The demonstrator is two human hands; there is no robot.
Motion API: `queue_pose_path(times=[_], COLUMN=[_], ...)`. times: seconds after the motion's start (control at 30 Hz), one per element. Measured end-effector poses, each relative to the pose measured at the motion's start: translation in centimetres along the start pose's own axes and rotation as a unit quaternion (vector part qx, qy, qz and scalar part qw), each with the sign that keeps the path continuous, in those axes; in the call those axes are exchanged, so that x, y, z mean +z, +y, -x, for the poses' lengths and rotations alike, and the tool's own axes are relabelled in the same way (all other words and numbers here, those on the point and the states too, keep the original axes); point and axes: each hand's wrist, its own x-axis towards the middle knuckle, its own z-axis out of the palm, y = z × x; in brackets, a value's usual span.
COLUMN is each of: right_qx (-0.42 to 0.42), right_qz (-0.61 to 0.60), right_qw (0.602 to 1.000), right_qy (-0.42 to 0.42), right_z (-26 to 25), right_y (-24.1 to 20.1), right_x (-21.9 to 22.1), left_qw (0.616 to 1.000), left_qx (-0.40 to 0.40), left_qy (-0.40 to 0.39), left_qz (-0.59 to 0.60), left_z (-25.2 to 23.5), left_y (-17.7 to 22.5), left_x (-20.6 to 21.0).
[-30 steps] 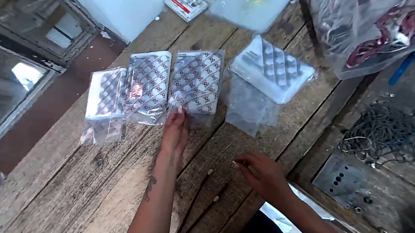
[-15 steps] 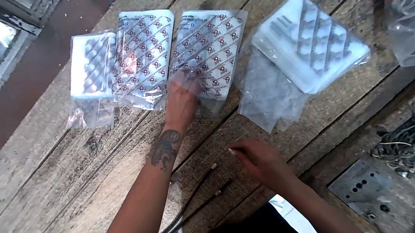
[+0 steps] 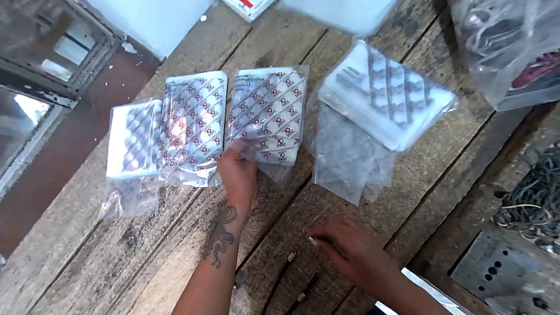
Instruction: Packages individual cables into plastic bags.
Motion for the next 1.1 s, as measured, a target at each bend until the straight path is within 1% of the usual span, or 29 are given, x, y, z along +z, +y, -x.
queue_pose_path(times=[0.03,0.07,0.1,0.13,0.2,0.23,0.3,0.33,0.37,0.43,0.5,0.53,0.63,0.67,0.7,0.77,0.83,0.9,0.97,1.03,1.07,1.1], right_qx=[0.000,0.000,-0.001,-0.003,-0.007,-0.009,-0.012,-0.012,-0.012,-0.010,-0.010,-0.009,-0.008,-0.013,-0.017,-0.024,-0.027,-0.031,-0.032,-0.035,-0.035,-0.034], right_qz=[-0.002,-0.003,-0.002,0.000,0.002,0.002,0.004,0.003,0.003,0.002,-0.003,-0.002,0.003,0.005,0.006,0.006,0.004,0.008,0.011,0.005,0.000,-0.004], right_qw=[1.000,1.000,1.000,1.000,1.000,1.000,1.000,1.000,1.000,1.000,1.000,1.000,1.000,1.000,1.000,1.000,1.000,0.999,0.999,0.999,0.999,0.999], right_qy=[0.002,0.006,0.008,0.011,0.012,0.012,0.015,0.014,0.014,0.009,0.007,0.005,-0.003,-0.003,-0.003,0.000,-0.001,0.000,0.007,0.010,0.013,0.015], right_z=[0.1,0.1,0.1,0.1,0.1,0.1,0.3,0.4,0.5,0.5,0.5,0.4,0.2,0.1,0.0,0.1,0.2,0.0,0.0,-0.1,-0.2,-0.1], right_y=[0.1,0.2,0.2,0.2,0.1,0.1,0.2,0.2,0.3,0.3,0.3,0.3,0.0,-0.1,-0.1,-0.1,-0.1,-0.1,-0.4,-0.6,-0.7,-0.8], right_x=[0.0,0.1,0.1,0.2,0.3,0.4,0.5,0.5,0.6,0.7,0.7,0.7,0.8,0.8,0.8,0.8,0.6,0.4,0.3,0.0,-0.1,-0.2], left_qw=[0.999,0.999,1.000,0.998,0.987,0.981,0.962,0.955,0.951,0.946,0.944,0.943,0.931,0.928,0.930,0.943,0.951,0.961,0.966,0.978,0.986,0.990], left_qx=[-0.024,-0.032,-0.024,-0.007,0.055,0.096,0.218,0.254,0.275,0.291,0.289,0.280,0.206,0.178,0.164,0.183,0.177,0.162,0.186,0.182,0.157,0.112], left_qy=[0.008,0.014,0.010,-0.011,-0.048,-0.053,-0.023,-0.020,-0.019,-0.011,-0.020,-0.039,-0.162,-0.188,-0.190,-0.139,-0.097,-0.053,-0.012,0.019,0.044,0.076], left_qz=[0.021,0.014,-0.016,-0.064,-0.143,-0.162,-0.161,-0.149,-0.140,-0.143,-0.160,-0.176,-0.254,-0.268,-0.269,-0.240,-0.234,-0.219,-0.180,-0.104,-0.040,0.044], left_z=[-0.1,0.0,0.2,0.5,1.2,1.5,1.8,1.8,1.7,1.5,1.6,1.7,1.7,1.5,1.2,0.1,-1.4,-3.4,-4.7,-4.3,-3.3,-1.8], left_y=[0.0,0.3,0.6,1.1,1.2,0.8,-1.3,-2.1,-2.7,-3.3,-3.3,-3.1,-2.2,-1.6,-1.0,-0.2,1.5,3.5,5.2,6.2,6.4,6.7], left_x=[0.0,0.1,0.1,0.0,0.0,-0.1,-0.3,-0.5,-0.8,-1.1,-1.2,-1.1,-0.2,0.0,0.1,0.2,-0.4,-1.6,-3.4,-6.6,-8.7,-11.2])
